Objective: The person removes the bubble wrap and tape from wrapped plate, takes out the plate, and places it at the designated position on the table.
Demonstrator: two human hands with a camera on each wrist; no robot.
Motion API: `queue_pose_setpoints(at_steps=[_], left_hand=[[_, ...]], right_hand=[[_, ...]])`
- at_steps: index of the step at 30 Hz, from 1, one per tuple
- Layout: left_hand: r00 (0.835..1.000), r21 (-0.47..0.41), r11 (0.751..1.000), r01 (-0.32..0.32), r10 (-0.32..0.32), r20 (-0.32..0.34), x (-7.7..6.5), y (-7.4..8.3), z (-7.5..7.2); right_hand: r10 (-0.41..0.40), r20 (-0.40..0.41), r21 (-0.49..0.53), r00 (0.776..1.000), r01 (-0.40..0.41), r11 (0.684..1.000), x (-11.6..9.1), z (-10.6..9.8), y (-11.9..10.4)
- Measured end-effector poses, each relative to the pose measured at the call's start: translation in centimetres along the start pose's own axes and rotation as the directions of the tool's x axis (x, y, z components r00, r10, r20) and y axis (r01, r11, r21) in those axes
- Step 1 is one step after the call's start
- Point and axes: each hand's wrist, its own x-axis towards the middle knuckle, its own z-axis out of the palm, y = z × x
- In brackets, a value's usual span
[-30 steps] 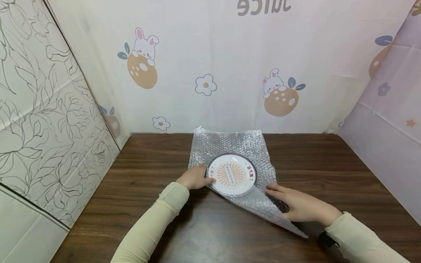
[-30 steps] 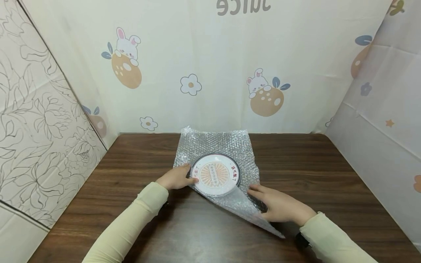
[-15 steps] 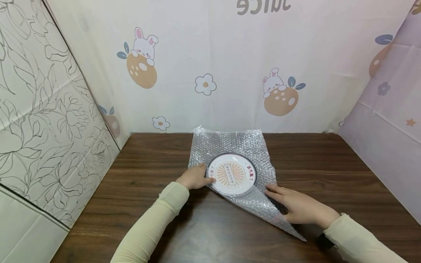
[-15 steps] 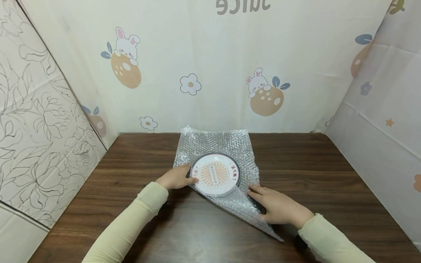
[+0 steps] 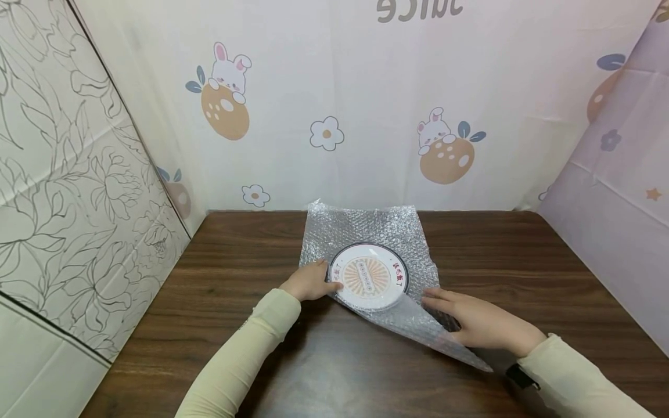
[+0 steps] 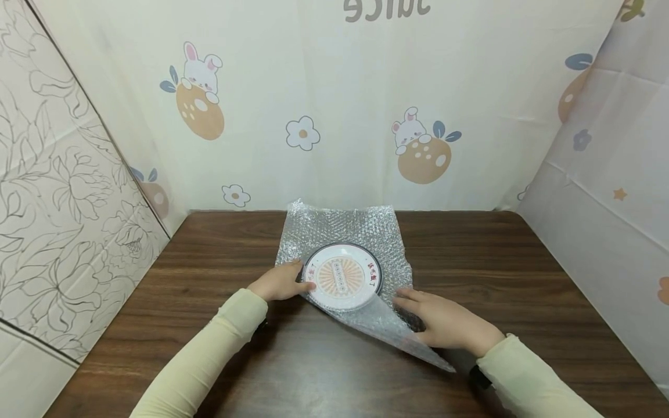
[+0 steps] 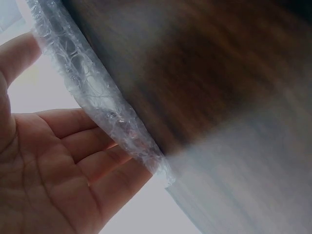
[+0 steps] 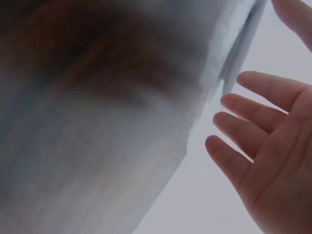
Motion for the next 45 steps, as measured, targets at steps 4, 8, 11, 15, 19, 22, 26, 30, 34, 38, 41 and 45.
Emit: queue_pose_setpoints(at_steps=[4,8,11,15,19,22,26,30,34,38,41,45], left_hand=[[1.0,0.008,1.0,-0.002,0.002,-0.002,0.0,0.1,-0.1],[1.0,0.014,1.0,-0.001,0.002,-0.008,0.0,0.2,-0.1],[1.0,0.014,1.0,0.0,0.0,-0.009,0.0,0.2,-0.1],[1.0,0.013,1.0,0.003,-0.003,-0.009,0.0,0.1,0.0],[1.0,0.006,1.0,0.005,-0.005,-0.01,-0.1,0.1,0.0],[1.0,0.005,1.0,0.005,-0.005,-0.007,-0.1,0.1,0.0],[1.0,0.009,1.0,-0.001,0.001,-0.006,0.0,0.0,0.1],[1.0,0.008,1.0,-0.005,0.005,-0.009,0.1,0.0,0.0],[1.0,0.007,1.0,0.002,-0.002,-0.002,0.2,0.0,0.1],[1.0,0.007,1.0,0.014,-0.014,0.015,0.2,-0.1,0.0],[0.999,0.002,1.0,0.023,-0.023,0.024,0.3,-0.1,0.0],[0.999,-0.004,1.0,0.025,-0.025,0.025,0.3,-0.1,-0.1]], right_hand=[[0.002,-0.036,0.011,0.999,-0.002,1.0,0.6,-0.6,0.3],[0.006,-0.121,0.006,0.993,-0.005,1.0,1.5,-0.8,0.8],[0.018,-0.185,0.003,0.983,-0.018,1.0,2.3,-0.8,1.4],[0.052,-0.219,0.025,0.974,-0.048,0.999,3.3,-0.7,2.2],[0.075,-0.237,0.052,0.968,-0.065,0.997,4.3,-0.6,3.1],[0.076,-0.25,0.052,0.965,-0.065,0.997,5.0,-0.6,3.6],[0.09,-0.242,0.052,0.966,-0.08,0.995,5.8,-0.6,4.4],[0.123,-0.204,0.071,0.971,-0.11,0.991,6.5,-0.5,5.0],[0.149,-0.131,0.086,0.98,-0.139,0.987,6.9,-0.4,5.4],[0.159,-0.07,0.107,0.985,-0.151,0.983,7.4,-0.3,5.5],[0.146,-0.054,0.114,0.988,-0.14,0.984,7.7,-0.1,5.6],[0.14,-0.025,0.118,0.99,-0.137,0.984,8.2,0.3,5.9]])
